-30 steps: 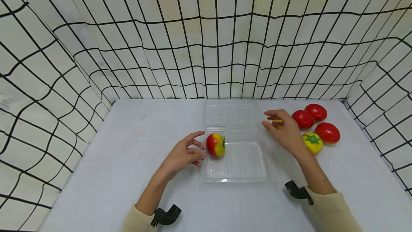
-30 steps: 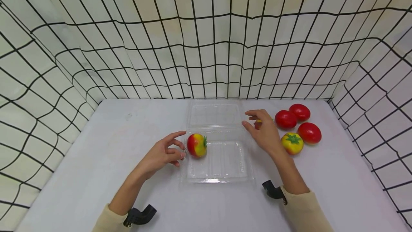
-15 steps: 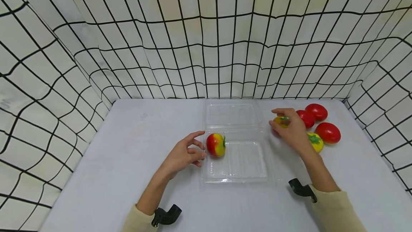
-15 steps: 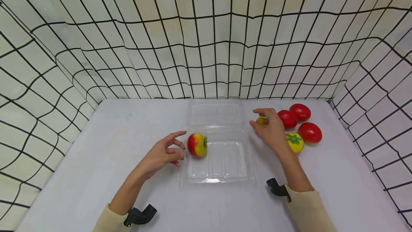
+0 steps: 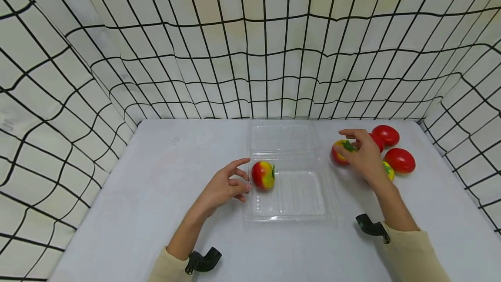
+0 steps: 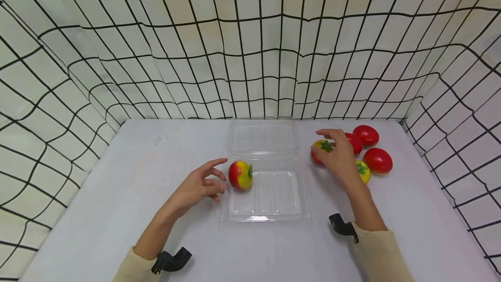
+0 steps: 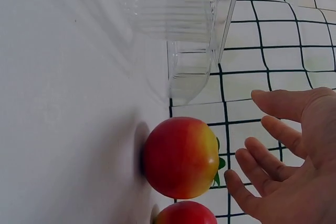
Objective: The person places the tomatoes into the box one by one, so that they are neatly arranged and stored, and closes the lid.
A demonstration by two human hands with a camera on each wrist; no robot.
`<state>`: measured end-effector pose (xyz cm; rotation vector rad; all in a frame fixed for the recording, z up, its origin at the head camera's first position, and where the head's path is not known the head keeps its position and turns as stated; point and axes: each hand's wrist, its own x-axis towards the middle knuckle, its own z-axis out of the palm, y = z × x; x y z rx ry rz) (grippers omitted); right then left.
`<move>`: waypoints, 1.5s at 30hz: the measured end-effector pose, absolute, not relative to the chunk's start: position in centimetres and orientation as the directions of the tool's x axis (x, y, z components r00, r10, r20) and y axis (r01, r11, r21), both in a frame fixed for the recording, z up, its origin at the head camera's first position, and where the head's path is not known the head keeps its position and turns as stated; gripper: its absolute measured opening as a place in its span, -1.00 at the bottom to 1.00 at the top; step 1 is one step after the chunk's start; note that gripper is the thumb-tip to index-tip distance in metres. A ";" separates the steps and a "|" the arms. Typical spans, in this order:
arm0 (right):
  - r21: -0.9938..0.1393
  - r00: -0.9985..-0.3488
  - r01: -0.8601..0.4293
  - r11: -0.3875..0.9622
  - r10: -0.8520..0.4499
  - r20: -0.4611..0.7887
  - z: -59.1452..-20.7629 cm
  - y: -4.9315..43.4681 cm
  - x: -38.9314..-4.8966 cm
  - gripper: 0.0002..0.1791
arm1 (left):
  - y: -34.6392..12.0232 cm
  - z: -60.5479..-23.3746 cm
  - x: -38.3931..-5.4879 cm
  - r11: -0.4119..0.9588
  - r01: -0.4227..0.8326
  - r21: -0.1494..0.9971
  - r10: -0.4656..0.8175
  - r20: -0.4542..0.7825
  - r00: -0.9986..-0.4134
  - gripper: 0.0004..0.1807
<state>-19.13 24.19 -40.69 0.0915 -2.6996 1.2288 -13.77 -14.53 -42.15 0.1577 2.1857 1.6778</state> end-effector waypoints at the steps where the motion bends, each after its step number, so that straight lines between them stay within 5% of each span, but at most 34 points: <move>1: -0.738 -0.984 -0.121 0.664 0.019 0.178 -40.7 24.3 -19.2 -0.43 | -14.5 -42.2 -13.8 0.282 -0.140 0.949 0.313 -0.228 -0.922 -0.23; 45: -0.648 -0.999 -0.040 0.761 -0.037 0.017 -42.4 25.5 -19.9 -0.23 | -14.6 -42.4 -13.8 0.249 -0.159 0.955 0.316 -0.236 -0.919 -0.22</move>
